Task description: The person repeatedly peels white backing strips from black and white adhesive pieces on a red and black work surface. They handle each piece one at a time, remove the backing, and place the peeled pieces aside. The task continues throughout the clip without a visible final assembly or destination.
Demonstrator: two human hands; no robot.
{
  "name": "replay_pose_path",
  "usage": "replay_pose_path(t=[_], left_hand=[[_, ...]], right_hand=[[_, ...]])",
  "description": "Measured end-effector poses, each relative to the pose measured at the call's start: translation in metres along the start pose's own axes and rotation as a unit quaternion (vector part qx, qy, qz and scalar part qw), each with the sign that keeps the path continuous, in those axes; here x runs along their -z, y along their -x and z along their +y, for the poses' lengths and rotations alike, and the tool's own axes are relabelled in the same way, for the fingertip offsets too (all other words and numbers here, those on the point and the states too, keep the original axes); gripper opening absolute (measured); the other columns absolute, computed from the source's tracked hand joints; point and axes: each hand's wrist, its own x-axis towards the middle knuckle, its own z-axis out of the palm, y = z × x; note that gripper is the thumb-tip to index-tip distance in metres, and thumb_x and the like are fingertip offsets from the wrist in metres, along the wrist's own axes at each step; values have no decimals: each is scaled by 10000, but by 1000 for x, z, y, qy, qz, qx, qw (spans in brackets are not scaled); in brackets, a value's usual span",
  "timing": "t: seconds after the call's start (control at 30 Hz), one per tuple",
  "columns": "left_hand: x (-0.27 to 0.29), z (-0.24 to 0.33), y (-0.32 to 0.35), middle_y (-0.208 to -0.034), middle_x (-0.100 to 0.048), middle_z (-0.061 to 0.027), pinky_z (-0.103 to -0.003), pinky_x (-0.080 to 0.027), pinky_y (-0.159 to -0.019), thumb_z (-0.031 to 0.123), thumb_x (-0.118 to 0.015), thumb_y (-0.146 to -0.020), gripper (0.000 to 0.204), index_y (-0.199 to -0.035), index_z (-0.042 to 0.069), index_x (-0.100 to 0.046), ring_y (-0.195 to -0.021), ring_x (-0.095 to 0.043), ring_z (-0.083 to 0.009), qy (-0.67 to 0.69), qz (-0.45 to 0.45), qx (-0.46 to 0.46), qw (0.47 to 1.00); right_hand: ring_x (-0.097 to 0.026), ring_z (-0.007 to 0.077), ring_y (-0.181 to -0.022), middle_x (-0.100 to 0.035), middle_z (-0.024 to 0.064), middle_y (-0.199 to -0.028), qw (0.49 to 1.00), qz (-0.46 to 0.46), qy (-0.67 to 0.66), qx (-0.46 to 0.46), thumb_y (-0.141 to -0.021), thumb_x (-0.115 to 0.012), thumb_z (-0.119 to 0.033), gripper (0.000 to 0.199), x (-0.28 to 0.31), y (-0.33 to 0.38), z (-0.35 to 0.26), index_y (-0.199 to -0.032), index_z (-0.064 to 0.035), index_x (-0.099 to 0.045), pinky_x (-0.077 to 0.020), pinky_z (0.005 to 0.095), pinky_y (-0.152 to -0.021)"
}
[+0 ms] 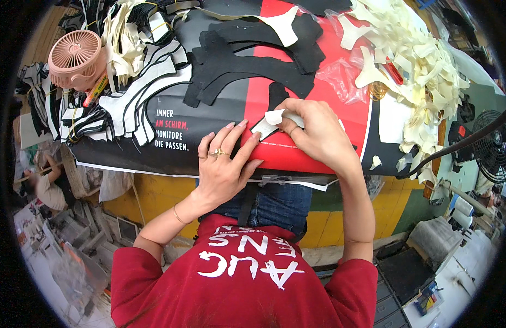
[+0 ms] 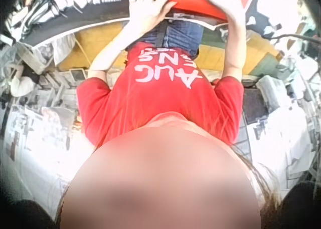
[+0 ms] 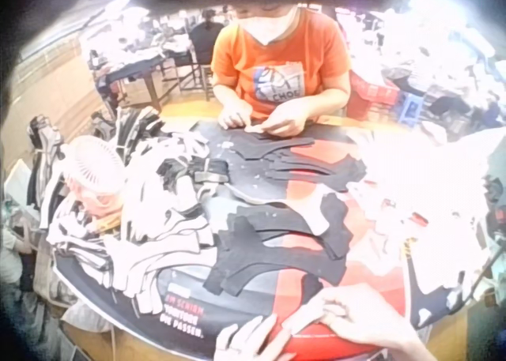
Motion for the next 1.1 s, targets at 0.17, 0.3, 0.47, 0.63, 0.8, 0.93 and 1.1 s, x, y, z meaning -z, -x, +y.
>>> replay_pose_path(t=[0.17,0.3,0.47,0.63,0.8,0.93,1.1], left_hand=[[3,1,-3,-1404,-546,-99,-436,-291,-1082,324,-734,-841,493,-1295,158,-633,-1281,-504,-256,-18,-19,0,1000],[4,2,-4,-1407,-548,-94,-446,-303,-1070,339,-726,-847,487,-1288,161,-625,-1273,-515,-246,-25,-19,0,999],[6,2,-4,-1419,-538,-108,-433,-299,-1084,299,-755,-823,509,-1297,156,-637,-1302,-494,-267,-18,-31,0,999],[9,3,-3,-1423,-535,-115,-436,-298,-1094,296,-757,-825,511,-1302,155,-635,-1306,-495,-271,-15,-44,1,999],[10,2,-4,-1428,-529,-122,-443,-302,-1094,288,-759,-824,517,-1306,147,-633,-1307,-494,-281,-17,-47,-4,999],[12,2,-5,-1427,-528,-127,-451,-312,-1089,282,-763,-819,527,-1309,141,-631,-1305,-495,-290,-12,-50,-3,999],[19,3,-12,-1424,-520,-137,-466,-325,-1078,268,-766,-813,521,-1297,130,-632,-1307,-490,-312,34,-64,1,997]], right_hand=[[-588,125,-708,-667,82,-758,996,82,7,22,-923,-696,-131,174,-4,4,-3,-1005,19,-668,-484,298,-666],[-591,116,-724,-667,77,-780,992,112,-22,-44,-918,-703,-130,200,0,7,2,-1014,38,-654,-486,279,-683],[-567,105,-702,-631,53,-751,992,119,-25,-36,-918,-706,-123,221,-5,7,12,-1049,39,-632,-469,272,-666],[-597,175,-682,-624,77,-723,989,140,-38,2,-903,-707,-87,218,-8,13,15,-1061,13,-595,-468,316,-645],[-581,124,-688,-612,74,-735,985,168,-46,11,-900,-715,-73,236,-14,16,13,-1072,3,-573,-474,286,-658],[-620,180,-708,-633,100,-785,981,192,11,31,-901,-712,-89,212,-20,16,13,-1043,4,-586,-498,305,-687],[-657,295,-769,-659,100,-844,971,212,66,91,-908,-671,-124,96,-23,16,15,-970,-63,-631,-504,409,-661]])
